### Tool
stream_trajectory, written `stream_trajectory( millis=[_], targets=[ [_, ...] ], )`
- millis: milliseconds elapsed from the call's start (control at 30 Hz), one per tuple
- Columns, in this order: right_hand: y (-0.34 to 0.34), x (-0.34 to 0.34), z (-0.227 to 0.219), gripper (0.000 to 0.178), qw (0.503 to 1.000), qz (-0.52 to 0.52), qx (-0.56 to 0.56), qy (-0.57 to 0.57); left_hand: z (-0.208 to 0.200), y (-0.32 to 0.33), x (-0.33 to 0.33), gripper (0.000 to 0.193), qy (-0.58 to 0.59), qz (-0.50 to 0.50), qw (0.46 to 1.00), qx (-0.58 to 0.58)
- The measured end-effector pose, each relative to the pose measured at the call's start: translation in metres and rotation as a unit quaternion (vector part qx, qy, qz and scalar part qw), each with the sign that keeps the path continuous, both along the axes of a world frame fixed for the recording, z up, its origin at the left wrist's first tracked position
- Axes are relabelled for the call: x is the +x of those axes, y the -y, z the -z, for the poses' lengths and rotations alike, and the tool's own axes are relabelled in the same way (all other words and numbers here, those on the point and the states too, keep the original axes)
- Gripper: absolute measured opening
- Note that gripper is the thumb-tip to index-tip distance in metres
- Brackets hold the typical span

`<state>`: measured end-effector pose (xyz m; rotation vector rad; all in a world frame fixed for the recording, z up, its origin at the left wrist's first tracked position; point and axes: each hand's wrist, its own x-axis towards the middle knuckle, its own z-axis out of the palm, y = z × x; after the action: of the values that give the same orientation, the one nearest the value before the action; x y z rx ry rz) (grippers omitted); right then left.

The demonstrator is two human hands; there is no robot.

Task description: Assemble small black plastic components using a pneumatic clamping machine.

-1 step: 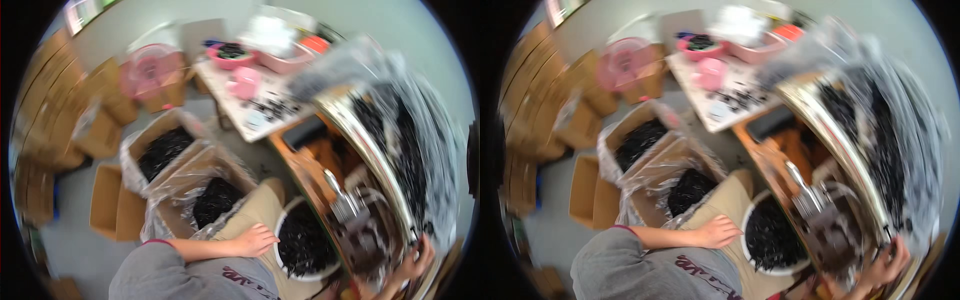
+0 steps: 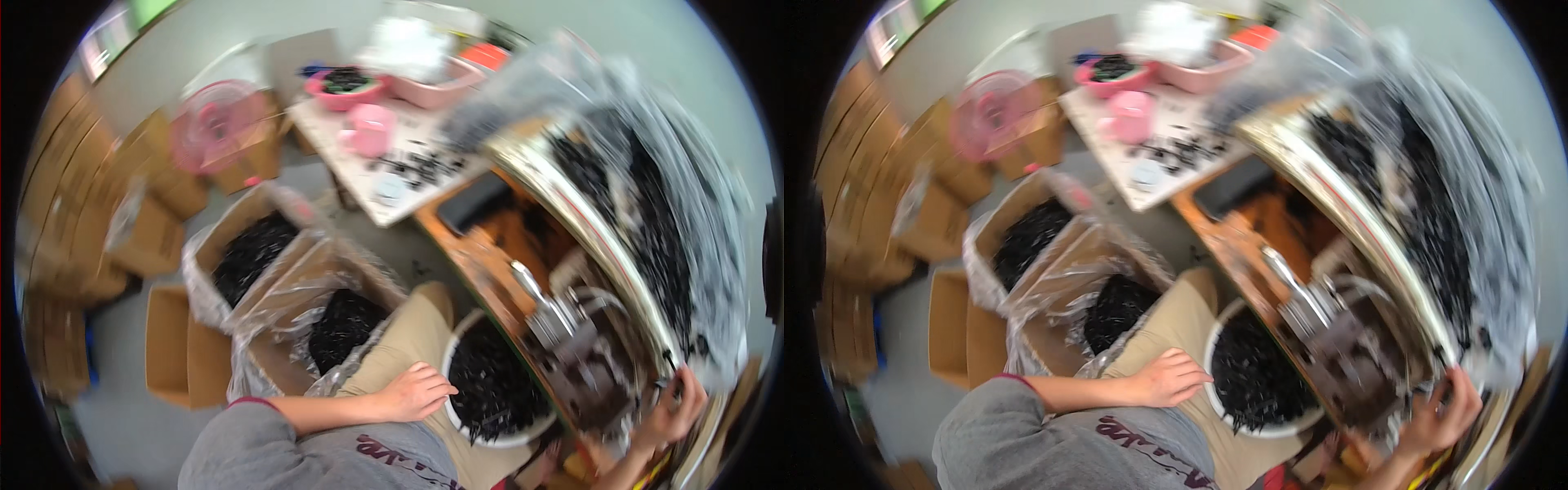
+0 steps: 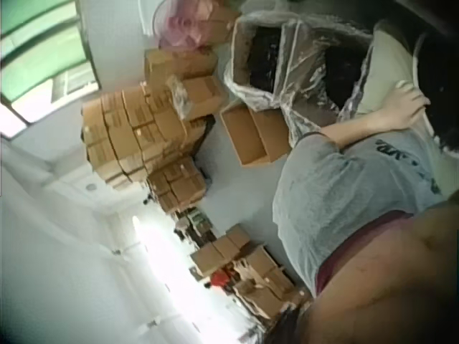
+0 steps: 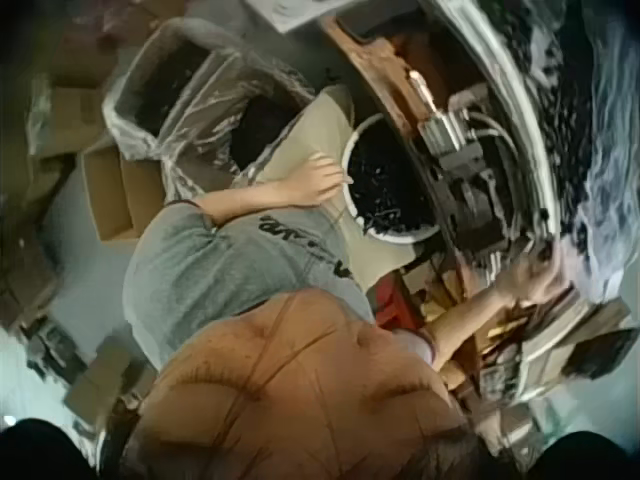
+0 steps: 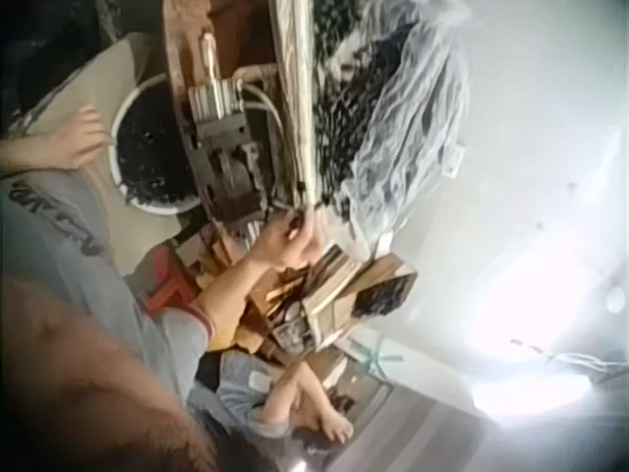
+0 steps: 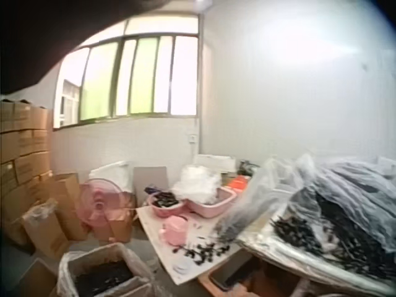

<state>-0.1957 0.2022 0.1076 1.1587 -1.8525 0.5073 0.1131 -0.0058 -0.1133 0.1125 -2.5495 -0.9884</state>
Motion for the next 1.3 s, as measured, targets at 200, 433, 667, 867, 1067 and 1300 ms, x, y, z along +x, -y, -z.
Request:
stream_trajectory(
  millis=[200,433,667,867,1067,1300],
  targets=[
    [0.012,0.053,0.041,0.038,0.991,-0.12,0.064,-0.017,-0.12,-0.016,-0.062,0.043,-0.108,0.096,0.964,0.225],
    [0.016,0.072,0.073,0.032,0.98,-0.181,0.081,-0.02,-0.146,-0.022,-0.094,0.044,-0.14,0.141,0.975,0.104],
    [0.017,0.084,0.089,0.036,0.986,-0.159,0.019,0.05,-0.134,-0.022,-0.092,0.034,-0.113,0.159,0.976,0.095],
    [0.011,0.087,0.094,0.04,0.988,-0.109,-0.044,0.095,-0.136,-0.02,-0.097,0.034,-0.123,0.189,0.968,0.111],
    [0.004,0.089,0.092,0.042,0.98,-0.119,-0.053,0.148,-0.136,-0.017,-0.097,0.033,-0.12,0.221,0.961,0.112],
    [-0.001,0.089,0.083,0.038,0.984,-0.145,0.002,0.106,-0.142,-0.007,-0.099,0.03,-0.106,0.262,0.95,0.135]
  ],
)
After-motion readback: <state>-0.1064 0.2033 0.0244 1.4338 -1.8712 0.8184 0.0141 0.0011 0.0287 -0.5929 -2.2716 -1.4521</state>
